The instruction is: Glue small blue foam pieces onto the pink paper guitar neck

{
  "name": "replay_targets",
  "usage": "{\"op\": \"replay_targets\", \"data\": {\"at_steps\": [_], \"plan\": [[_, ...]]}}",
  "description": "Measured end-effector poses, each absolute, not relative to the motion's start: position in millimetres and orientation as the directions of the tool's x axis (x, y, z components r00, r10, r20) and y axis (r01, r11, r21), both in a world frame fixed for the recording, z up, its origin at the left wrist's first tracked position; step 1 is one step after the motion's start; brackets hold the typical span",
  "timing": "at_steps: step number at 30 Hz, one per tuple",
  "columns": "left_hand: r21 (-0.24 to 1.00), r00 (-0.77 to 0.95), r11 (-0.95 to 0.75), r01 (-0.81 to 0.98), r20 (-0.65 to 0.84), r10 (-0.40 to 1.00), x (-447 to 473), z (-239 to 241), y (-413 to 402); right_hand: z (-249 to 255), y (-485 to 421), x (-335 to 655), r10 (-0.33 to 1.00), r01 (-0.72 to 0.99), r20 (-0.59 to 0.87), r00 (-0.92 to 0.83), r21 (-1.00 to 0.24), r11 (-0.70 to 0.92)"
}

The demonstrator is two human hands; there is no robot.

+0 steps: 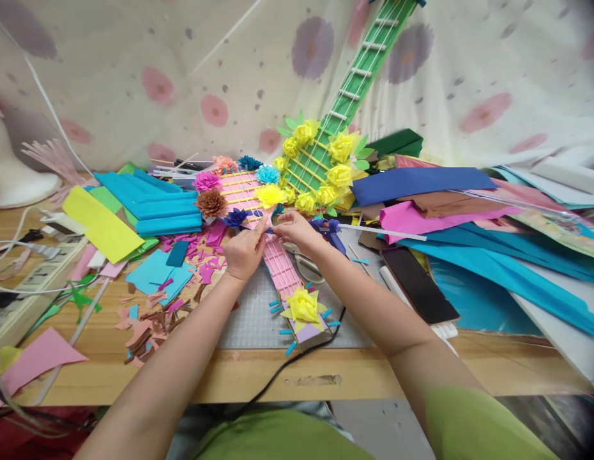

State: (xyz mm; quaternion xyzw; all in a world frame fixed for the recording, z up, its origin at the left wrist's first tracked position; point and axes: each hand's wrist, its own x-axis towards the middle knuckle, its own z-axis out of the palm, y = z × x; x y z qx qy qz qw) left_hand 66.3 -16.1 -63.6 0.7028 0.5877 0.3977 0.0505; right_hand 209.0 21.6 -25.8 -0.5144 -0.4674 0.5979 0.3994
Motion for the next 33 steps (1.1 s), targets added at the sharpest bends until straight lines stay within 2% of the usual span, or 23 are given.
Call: {"op": "replay_targets", "data": {"at_steps": [2,4,7,9,12,17,21,25,27,29,31,33], "plan": [[0.587,-0.053,-0.298,0.753,0.505,0.861,68.6,-61.1,-18.4,-28.8,24.3,210.3,0.978,0.056,-0.151,-0.146,-0.988,-0.145],[0.702,-0.136,-0.289,0.651,0.482,0.866,71.6,-57.7,-18.2,-31.0,26.8,212.7,0.985,0.12,-0.06,-0.163,-0.992,-0.041],[0.907,-0.244,-0.226,0.355,0.324,0.914,76.9,-51.8,-12.1,-32.7,29.1,216.4,0.977,0.192,0.041,-0.209,-0.978,0.083],[0.974,-0.243,-0.149,0.17,0.187,0.952,80.2,-48.4,-7.0,-33.9,29.4,217.8,0.969,0.222,0.083,-0.231,-0.965,0.136],[0.999,-0.212,-0.047,0.024,0.051,0.976,83.3,-45.7,-3.1,-38.2,28.8,217.3,0.966,0.256,0.113,-0.234,-0.951,0.173],[0.997,-0.245,0.02,-0.068,-0.036,0.969,83.1,-45.4,-4.9,-45.0,27.6,219.0,0.963,0.301,0.147,-0.227,-0.93,0.213],[0.983,-0.304,0.056,-0.172,-0.107,0.947,80.2,-40.9,-6.0,-37.1,17.6,244.2,0.958,0.419,0.083,-0.275,-0.886,0.197],[0.971,-0.358,0.051,-0.234,-0.135,0.924,76.5,-35.0,-7.7,-24.0,-2.1,296.1,0.912,0.614,-0.07,-0.405,-0.76,0.214],[0.97,-0.384,0.038,-0.239,-0.13,0.914,75.5,-34.2,-9.1,-20.9,-10.2,323.8,0.862,0.706,-0.222,-0.456,-0.68,0.199],[0.976,-0.412,0.018,-0.219,-0.109,0.905,75.7,-35.3,-10.4,-21.7,-14.0,345.7,0.88,0.824,-0.309,-0.362,-0.547,0.147],[0.982,-0.43,-0.005,-0.191,-0.079,0.899,77.1,-37.6,-11.1,-25.9,-12.6,358.1,0.952,0.916,-0.243,-0.188,-0.393,0.081],[0.983,-0.434,-0.016,-0.183,-0.066,0.899,79.6,-40.2,-11.0,-32.6,-7.2,359.8,0.993,0.942,-0.102,-0.061,-0.334,0.023]]}}
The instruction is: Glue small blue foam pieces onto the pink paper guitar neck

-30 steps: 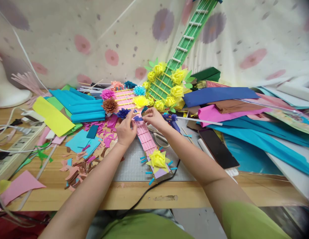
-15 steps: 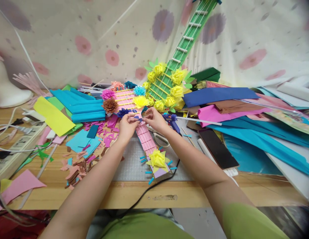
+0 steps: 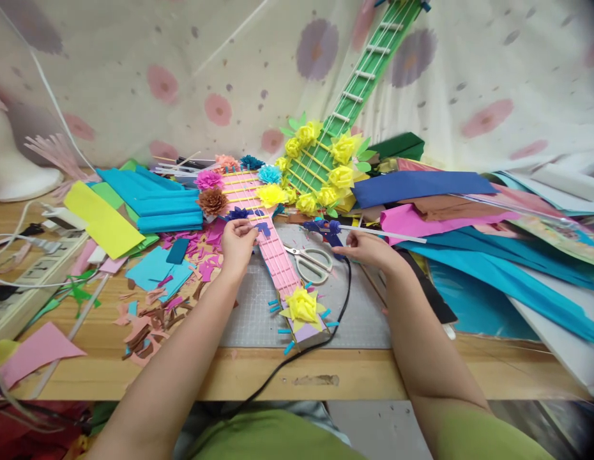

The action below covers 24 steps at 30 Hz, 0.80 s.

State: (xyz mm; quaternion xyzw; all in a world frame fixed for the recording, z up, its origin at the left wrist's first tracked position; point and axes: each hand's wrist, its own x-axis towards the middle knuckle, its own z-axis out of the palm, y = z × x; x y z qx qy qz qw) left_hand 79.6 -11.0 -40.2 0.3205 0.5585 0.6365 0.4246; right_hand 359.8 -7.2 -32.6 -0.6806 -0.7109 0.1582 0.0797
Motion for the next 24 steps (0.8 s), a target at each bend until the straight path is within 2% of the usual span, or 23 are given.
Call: {"op": "replay_targets", "data": {"at_steps": [2,5,9,11,14,18,24], "plan": [[0.977,-0.425,-0.004,-0.212,-0.089,0.901,82.3,-42.1,-10.5,-40.9,0.1,353.3,0.998,0.917,-0.014,-0.063,-0.395,0.052],[0.966,-0.394,0.034,-0.257,-0.137,0.909,84.9,-43.6,-9.5,-54.6,9.9,337.7,0.993,0.842,-0.011,-0.12,-0.53,0.095],[0.971,-0.382,0.052,-0.235,-0.141,0.913,85.0,-47.0,-7.9,-69.1,15.7,324.8,0.999,0.757,-0.015,0.037,-0.652,-0.038],[0.976,-0.381,0.047,-0.213,-0.127,0.916,84.4,-51.0,-6.4,-70.4,14.7,322.2,0.998,0.659,0.023,0.066,-0.752,-0.026],[0.987,-0.385,0.02,-0.16,-0.081,0.919,83.9,-58.7,-4.0,-62.5,8.0,316.1,0.999,0.464,0.042,-0.034,-0.884,0.053],[0.998,-0.409,-0.009,-0.062,-0.017,0.912,83.6,-65.2,-2.6,-47.2,-4.4,300.5,0.975,0.387,0.047,-0.219,-0.913,0.131],[1.0,-0.413,-0.002,-0.025,-0.009,0.911,83.8,-65.0,-2.3,-49.8,-7.4,288.6,0.958,0.389,0.103,-0.269,-0.898,0.206]]}}
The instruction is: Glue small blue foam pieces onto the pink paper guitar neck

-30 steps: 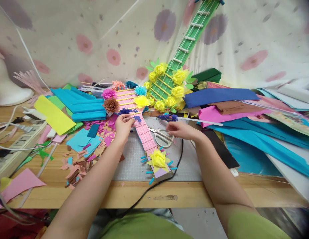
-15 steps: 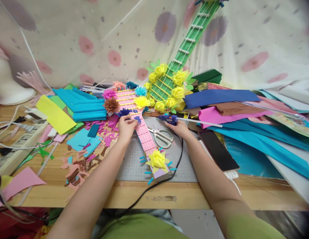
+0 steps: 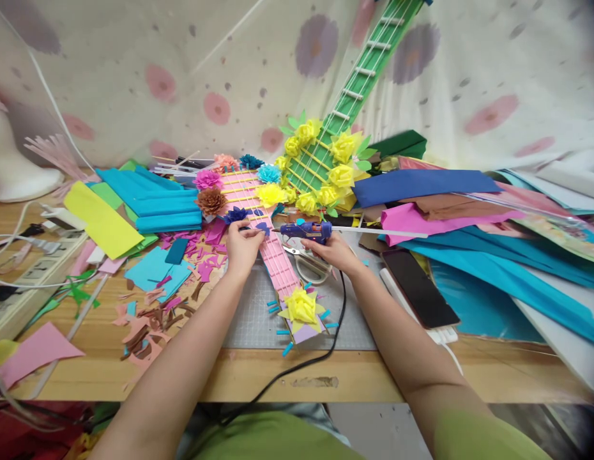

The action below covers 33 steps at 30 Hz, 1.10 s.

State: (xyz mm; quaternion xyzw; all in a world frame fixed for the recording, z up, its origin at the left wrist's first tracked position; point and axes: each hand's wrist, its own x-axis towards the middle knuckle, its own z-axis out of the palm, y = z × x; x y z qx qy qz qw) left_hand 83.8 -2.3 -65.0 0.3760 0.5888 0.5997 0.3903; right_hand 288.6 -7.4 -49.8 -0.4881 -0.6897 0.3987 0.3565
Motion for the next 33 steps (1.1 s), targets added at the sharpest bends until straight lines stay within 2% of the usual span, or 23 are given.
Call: {"op": "replay_targets", "data": {"at_steps": [22,33], "plan": [[0.998,-0.391,-0.015,-0.066,-0.012,0.92,86.9,-58.7,-6.1,-53.1,-4.9,289.0,0.962,0.436,0.093,-0.256,-0.877,0.201],[1.0,-0.366,-0.02,-0.008,0.015,0.93,89.9,-53.0,-11.1,-52.9,-4.4,288.9,0.967,0.417,0.084,-0.24,-0.891,0.181]]}}
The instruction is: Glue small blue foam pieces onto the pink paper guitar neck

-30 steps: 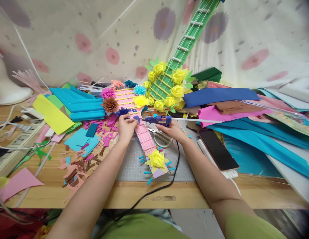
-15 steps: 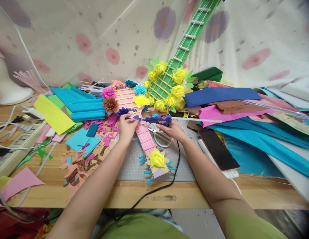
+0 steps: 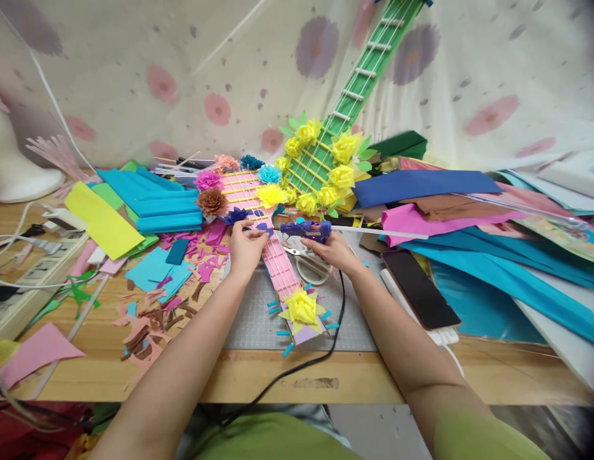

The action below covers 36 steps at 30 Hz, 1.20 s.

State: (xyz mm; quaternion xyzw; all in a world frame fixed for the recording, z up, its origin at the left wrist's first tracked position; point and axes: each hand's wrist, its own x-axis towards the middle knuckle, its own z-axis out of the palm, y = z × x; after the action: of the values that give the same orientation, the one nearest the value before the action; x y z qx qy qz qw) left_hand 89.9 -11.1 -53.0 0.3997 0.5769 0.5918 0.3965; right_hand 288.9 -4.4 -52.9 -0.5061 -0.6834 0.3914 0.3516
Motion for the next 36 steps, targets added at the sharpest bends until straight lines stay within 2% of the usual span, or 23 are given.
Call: {"op": "replay_targets", "data": {"at_steps": [5,9,15,22,26,30,33,35,36], "plan": [[1.0,-0.352,-0.03,-0.001,0.028,0.936,89.5,-54.5,-13.1,-52.5,-2.6,292.2,0.977,0.389,0.078,-0.197,-0.909,0.151],[0.998,-0.356,-0.055,-0.04,0.037,0.934,86.8,-52.0,-16.5,-59.9,6.2,303.7,0.994,0.398,0.101,-0.049,-0.91,0.112],[0.95,-0.501,-0.037,-0.311,-0.131,0.855,69.0,-37.6,-21.6,-83.2,19.1,324.7,0.983,0.548,0.138,0.125,-0.835,0.048],[0.837,-0.552,-0.06,-0.544,-0.303,0.777,50.4,-35.8,-27.7,-90.1,23.7,324.2,0.985,0.734,0.096,0.142,-0.678,-0.04],[0.814,-0.522,-0.033,-0.58,-0.341,0.782,51.1,-35.9,-31.4,-85.2,18.3,325.8,0.97,0.804,0.217,0.111,-0.593,0.04],[0.773,-0.516,-0.062,-0.631,-0.359,0.778,53.2,-31.5,-34.1,-73.7,-1.1,331.5,0.939,0.921,0.326,0.113,-0.388,0.024],[0.734,-0.517,-0.104,-0.671,-0.362,0.776,55.3,-29.9,-35.1,-56.2,-19.6,326.7,0.978,0.955,0.204,0.054,-0.296,0.009],[0.715,-0.511,-0.114,-0.689,-0.368,0.777,57.8,-30.7,-35.2,-41.5,-28.4,312.8,0.997,0.939,0.076,-0.004,-0.343,0.03],[0.706,-0.506,-0.114,-0.699,-0.375,0.777,59.3,-31.3,-35.1,-34.4,-30.6,302.0,0.997,0.918,0.061,-0.042,-0.391,0.062]]}}
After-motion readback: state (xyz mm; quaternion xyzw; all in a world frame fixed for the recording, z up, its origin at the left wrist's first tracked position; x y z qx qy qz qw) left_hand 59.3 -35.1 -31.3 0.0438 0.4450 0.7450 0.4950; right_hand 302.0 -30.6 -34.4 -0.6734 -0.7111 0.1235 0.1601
